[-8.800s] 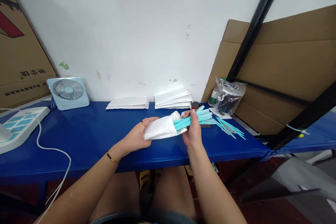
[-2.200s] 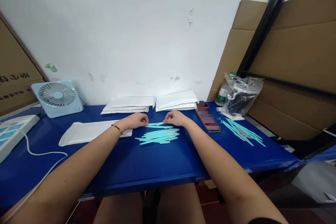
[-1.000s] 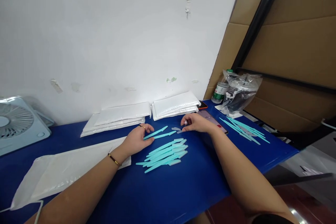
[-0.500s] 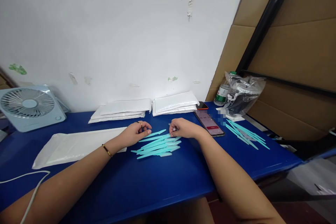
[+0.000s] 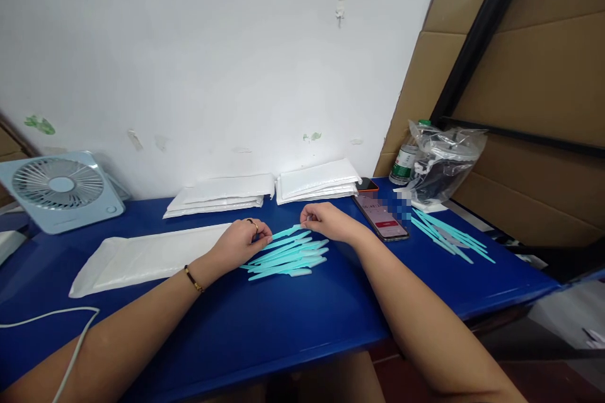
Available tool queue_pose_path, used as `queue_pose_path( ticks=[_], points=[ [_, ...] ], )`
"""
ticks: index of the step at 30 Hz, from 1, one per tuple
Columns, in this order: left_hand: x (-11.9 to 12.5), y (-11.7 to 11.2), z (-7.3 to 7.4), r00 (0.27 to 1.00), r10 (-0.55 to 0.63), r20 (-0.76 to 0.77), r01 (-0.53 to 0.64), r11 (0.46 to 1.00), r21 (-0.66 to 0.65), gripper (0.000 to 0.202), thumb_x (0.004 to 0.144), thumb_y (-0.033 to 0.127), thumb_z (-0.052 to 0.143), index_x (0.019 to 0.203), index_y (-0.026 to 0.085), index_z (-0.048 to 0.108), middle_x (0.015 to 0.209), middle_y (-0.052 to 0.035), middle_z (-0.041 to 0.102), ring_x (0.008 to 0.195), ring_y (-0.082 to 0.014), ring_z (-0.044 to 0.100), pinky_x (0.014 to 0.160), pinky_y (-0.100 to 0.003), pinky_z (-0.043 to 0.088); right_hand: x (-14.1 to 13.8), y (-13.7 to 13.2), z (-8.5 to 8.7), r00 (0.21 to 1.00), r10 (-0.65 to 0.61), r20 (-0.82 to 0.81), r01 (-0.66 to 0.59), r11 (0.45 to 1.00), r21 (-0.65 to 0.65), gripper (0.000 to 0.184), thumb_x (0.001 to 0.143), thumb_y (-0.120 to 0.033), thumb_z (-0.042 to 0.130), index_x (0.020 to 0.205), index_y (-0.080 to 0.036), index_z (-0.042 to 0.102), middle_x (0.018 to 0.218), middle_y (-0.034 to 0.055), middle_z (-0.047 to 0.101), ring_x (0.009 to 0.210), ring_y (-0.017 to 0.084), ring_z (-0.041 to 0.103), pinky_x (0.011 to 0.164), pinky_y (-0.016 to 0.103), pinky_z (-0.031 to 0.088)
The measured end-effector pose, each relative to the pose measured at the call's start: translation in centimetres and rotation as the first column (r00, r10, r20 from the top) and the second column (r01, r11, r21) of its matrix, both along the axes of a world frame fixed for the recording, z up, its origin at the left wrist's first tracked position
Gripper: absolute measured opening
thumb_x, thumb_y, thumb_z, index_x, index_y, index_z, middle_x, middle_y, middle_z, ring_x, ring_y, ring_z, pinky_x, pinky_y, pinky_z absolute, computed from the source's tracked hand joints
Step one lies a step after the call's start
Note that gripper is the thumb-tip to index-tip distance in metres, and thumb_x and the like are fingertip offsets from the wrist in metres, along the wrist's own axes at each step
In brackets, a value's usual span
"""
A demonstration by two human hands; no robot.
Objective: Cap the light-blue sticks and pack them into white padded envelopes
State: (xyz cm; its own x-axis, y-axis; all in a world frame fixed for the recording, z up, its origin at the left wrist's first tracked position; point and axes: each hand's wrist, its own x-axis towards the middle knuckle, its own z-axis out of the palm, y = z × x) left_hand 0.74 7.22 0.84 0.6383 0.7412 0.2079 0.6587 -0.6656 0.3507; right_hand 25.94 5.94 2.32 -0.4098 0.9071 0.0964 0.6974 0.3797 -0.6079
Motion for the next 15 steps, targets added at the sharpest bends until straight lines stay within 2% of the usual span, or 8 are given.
queue_pose_path(
  ticks=[4, 7, 11, 15],
  points=[
    [0.3, 0.0, -0.2, 1.0, 0.018, 0.005, -0.018, 1.0, 0.002, 0.019, 0.086, 0.033, 0.048, 0.084, 0.022, 0.064, 0.081, -0.0012, 0.064, 0.079, -0.0178, 0.056, 0.067, -0.028, 0.039, 0.8, 0.3, -0.3, 0.988, 0.009, -0.155, -0.03, 0.991, -0.134, 0.018, 0.078, -0.033, 0.057, 0.085, -0.016, 0.06, 0.069, 0.0, 0.057, 0.061, 0.011, 0.051, 0.057, 0.022, 0.039],
    [0.7, -0.1, -0.3, 1.0, 0.018, -0.003, -0.018, 1.0, 0.008, 0.018, 0.086, 0.032, 0.048, 0.084, 0.023, 0.064, 0.082, -0.0013, 0.065, 0.082, -0.0183, 0.056, 0.071, -0.029, 0.039, 1.3, 0.5, -0.5, 0.977, 0.017, -0.213, -0.061, 0.977, -0.202, 0.021, 0.077, -0.035, 0.059, 0.084, -0.015, 0.06, 0.069, 0.0, 0.057, 0.061, 0.011, 0.051, 0.058, 0.023, 0.04],
    [0.7, 0.0, -0.6, 0.999, 0.041, -0.008, -0.041, 0.999, 0.01, 0.02, 0.087, 0.032, 0.047, 0.083, 0.023, 0.064, 0.084, -0.0007, 0.065, 0.084, -0.0183, 0.055, 0.073, -0.03, 0.038, 2.0, 0.6, -0.1, 0.968, 0.037, -0.246, -0.1, 0.963, -0.249, 0.021, 0.075, -0.035, 0.061, 0.082, -0.015, 0.06, 0.069, 0.0002, 0.057, 0.062, 0.011, 0.05, 0.06, 0.024, 0.041],
    [0.0, 0.6, -0.9, 0.997, 0.071, -0.005, -0.071, 0.997, -0.009, 0.021, 0.086, 0.034, 0.046, 0.081, 0.021, 0.062, 0.079, -0.0009, 0.064, 0.081, -0.0182, 0.055, 0.071, -0.03, 0.039, 3.2, 1.0, 0.1, 0.973, -0.021, -0.228, -0.033, 0.972, -0.232, 0.024, 0.073, -0.037, 0.062, 0.08, -0.014, 0.061, 0.07, 0.0011, 0.059, 0.064, 0.012, 0.052, 0.061, 0.025, 0.041]
  ],
)
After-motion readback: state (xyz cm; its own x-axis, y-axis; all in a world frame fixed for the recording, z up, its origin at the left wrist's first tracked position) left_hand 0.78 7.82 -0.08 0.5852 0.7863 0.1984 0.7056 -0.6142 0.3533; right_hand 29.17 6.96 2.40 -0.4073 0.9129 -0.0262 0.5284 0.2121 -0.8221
